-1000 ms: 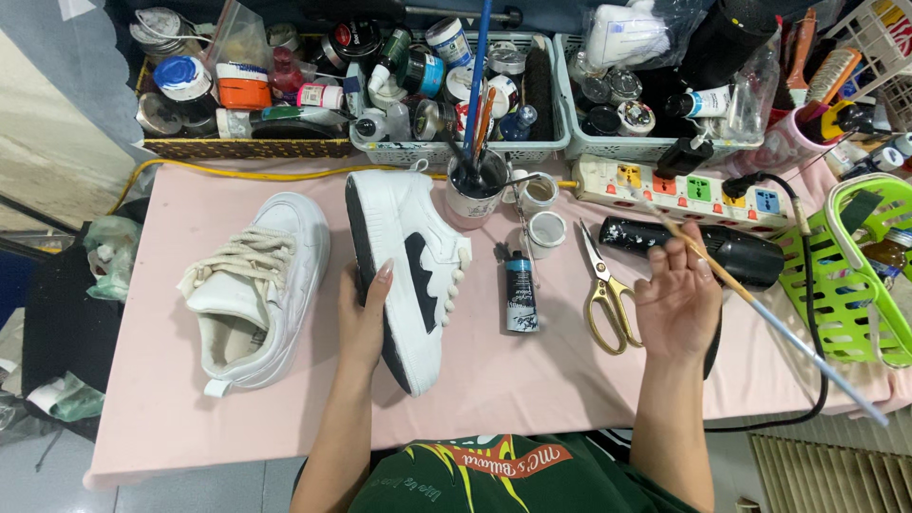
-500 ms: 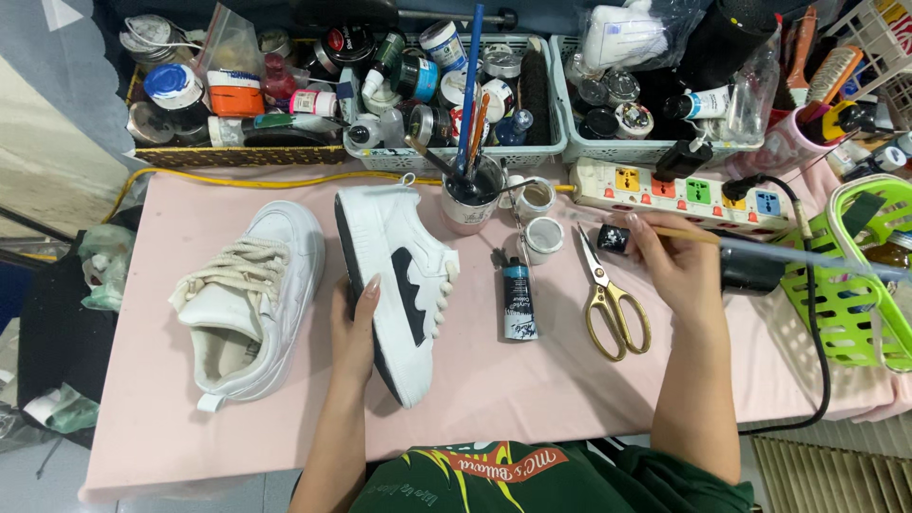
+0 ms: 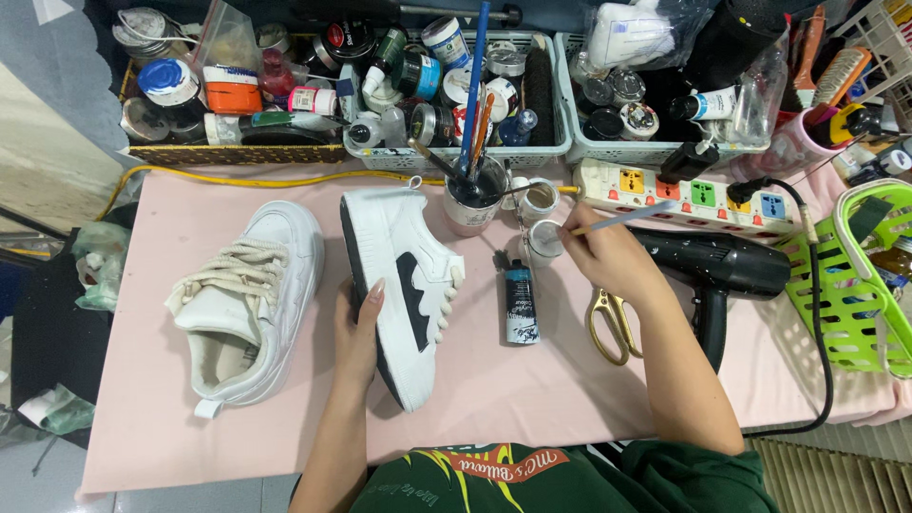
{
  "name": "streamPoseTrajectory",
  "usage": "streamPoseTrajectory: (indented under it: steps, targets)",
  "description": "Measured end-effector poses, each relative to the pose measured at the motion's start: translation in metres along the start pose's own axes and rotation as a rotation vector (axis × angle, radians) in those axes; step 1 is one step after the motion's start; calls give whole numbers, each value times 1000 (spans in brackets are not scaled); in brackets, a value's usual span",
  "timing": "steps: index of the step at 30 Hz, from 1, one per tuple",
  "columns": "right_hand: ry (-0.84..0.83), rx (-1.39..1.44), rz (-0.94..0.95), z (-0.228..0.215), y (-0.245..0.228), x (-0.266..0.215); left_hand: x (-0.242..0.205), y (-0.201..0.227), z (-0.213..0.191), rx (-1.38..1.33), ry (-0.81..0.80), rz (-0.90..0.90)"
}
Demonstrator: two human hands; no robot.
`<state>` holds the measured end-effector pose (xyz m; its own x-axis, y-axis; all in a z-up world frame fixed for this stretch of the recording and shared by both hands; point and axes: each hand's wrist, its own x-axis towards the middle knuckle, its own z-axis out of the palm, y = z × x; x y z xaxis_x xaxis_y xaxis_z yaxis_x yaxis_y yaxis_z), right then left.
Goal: The person paints a black design onto the side of a white sneaker using a fine brush and black paint. They periodically use a hairdryer to dry the paint between applications. The person also paints the white laces with white paint to refresh their color.
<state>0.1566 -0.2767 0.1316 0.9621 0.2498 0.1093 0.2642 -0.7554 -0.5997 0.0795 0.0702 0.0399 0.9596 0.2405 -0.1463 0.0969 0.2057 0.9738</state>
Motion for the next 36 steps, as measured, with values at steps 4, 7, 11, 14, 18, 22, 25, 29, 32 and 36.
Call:
streamPoseTrajectory:
  steps: [4,7,11,14,18,22,25,29,32,36]
  targets:
    - [-45,7,7,1,4,-1,0,-2,0,14,-1,25]
    - [12,96,55,4,9,-5,-1,2,1,28,1,0]
    - [64,226,47,11,28,-8,-4,6,3,18,-7,13]
    - [272,665,236,7,41,-12,-5,8,3,14,-7,18]
    - [401,1008,278,-10,42,-26,-6,9,2,-4,-18,46]
    - [435,1123,248,-15,43,-40,-8,12,4,-2,-20,51]
    - [471,775,284,-6,45,-40,-10,15,6,-26,-31,27]
    - [181,221,-32,10,24,-36,-14,21,10,-39,-46,14]
    - [29,77,-15,8,5,-29,-16,24,13,-35,-51,24]
    - [27,53,-5,10,8,-24,-17,27,15,-31,-45,12]
